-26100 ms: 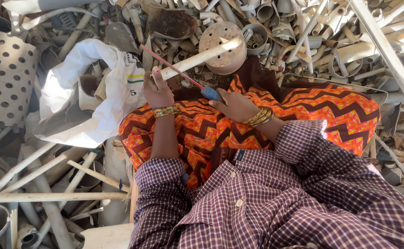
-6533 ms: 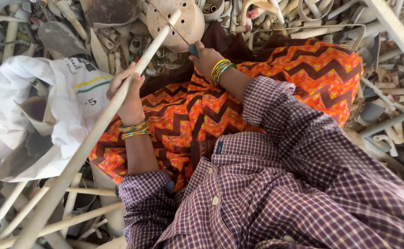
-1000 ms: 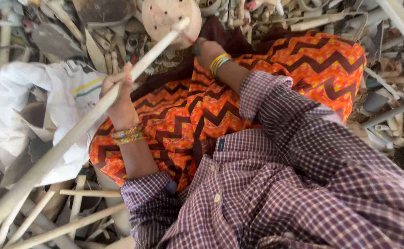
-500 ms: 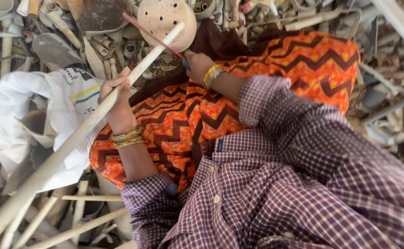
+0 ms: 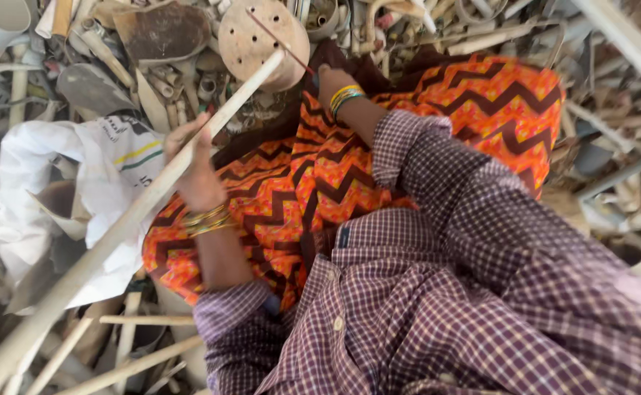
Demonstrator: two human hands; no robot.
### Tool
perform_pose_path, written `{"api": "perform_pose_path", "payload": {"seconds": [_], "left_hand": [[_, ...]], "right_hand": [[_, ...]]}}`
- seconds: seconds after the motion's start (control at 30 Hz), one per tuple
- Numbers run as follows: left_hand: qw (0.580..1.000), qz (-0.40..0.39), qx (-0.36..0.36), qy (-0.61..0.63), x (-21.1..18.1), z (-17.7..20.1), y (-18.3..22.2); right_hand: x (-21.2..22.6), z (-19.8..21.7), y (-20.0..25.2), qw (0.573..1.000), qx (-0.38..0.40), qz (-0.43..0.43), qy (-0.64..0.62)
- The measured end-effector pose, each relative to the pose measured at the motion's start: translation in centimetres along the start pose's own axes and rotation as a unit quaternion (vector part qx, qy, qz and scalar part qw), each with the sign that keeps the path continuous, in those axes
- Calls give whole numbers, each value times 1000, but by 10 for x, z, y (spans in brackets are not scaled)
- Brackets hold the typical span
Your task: The person saws through white plastic pipes by hand using a hacksaw blade while sitting among scrap materials. They hold the pipes and use the blade to cut through them, occasionally using a wooden tool for support.
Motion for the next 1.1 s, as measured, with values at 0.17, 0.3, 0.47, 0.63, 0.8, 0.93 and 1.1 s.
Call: {"api": "perform_pose_path", "payload": {"seconds": [0.17,0.3,0.47,0.63,0.8,0.93,1.1], "left_hand": [[960,237,-69,131,56,-36,2],[973,205,-71,84,62,-47,-5],[969,210,-53,116,81,-34,-7],[976,180,-33,120,94,-27,-11],[959,227,-45,163,101,-17,-6],[965,213,-23,149,96,-21,-9],[964,212,-24,161,100,-17,-8]], "right_hand": [[7,-16,16,996,39,-50,-60],[27,-10,37,997,41,-15,-65],[52,-17,52,990,75,115,-29],[27,10,28,992,93,-59,-67],[51,-9,48,993,75,75,-56],[22,11,20,992,103,-68,-2],[38,-13,36,995,49,84,1]]}}
Point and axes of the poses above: each hand's wrist, its own y-axis away from the middle knuckle, its own z-axis out of the back of the hand, x = y × z, the point moved 4 cm from there along -y, towards the middle knuckle, and after that the axes turned 8 degrees about z, right-handed, at the moved point
